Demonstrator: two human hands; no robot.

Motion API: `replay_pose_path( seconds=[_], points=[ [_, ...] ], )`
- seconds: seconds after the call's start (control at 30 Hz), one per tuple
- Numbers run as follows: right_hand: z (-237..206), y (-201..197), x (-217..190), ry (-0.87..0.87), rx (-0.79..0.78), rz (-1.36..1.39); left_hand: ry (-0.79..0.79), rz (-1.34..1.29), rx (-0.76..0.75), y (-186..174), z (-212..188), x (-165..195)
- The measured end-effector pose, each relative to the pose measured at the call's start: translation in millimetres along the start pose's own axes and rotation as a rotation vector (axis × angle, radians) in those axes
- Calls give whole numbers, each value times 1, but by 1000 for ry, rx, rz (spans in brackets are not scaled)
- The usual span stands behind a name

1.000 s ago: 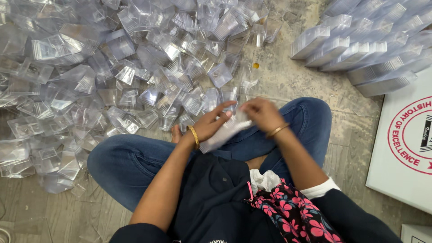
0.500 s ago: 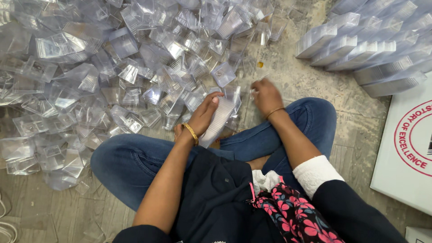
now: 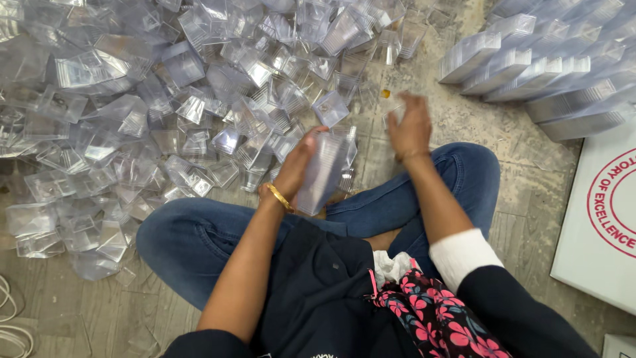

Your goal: The person sits cross-legged on the floor among a large pile of clear plastic cups and repeatedly picks up loose cups, nests them together, and stacks the nested cups onto the growing stacks beside them.

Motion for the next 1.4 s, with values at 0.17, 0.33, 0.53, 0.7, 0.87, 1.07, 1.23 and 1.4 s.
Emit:
replay_pose_path(
  seconds=[0.17,0.33,0.53,0.7,0.87,1.07,1.23,1.4],
  points=[
    [33,-5,30,475,-258,680,31,-301,2,-7,0,0],
    [16,-21,-28,-141,-469,1059,1,-414,-67,-4,1,-2],
    [-6,-29,-72,-349,-817,1035,-59,-520,-200,2,-4,11],
    [-20,-22,-76,-323,-717,1126,11,-636,-299,5,-4,16],
    [-71,-16,-105,166,-833,1528,316,-689,-176,-4,-3,14],
    [-102,2,-142,70,-898,1401,398,-345,111,-12,1,16],
    [-95,-9,-145,87,-633,974,212,-95,278,-10,3,20],
    [-105,-38,-159,-147,-526,539,301,-489,141,-9,5,17]
  ],
)
Point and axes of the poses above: each hand's wrist, its own z-axis towards the middle knuckle, its own y-axis out of the palm, x = y × z, the point moved 1 cm from there along z, towards the middle knuckle, and after that the axes turned 13 degrees about -x, right-handed, at the moved point
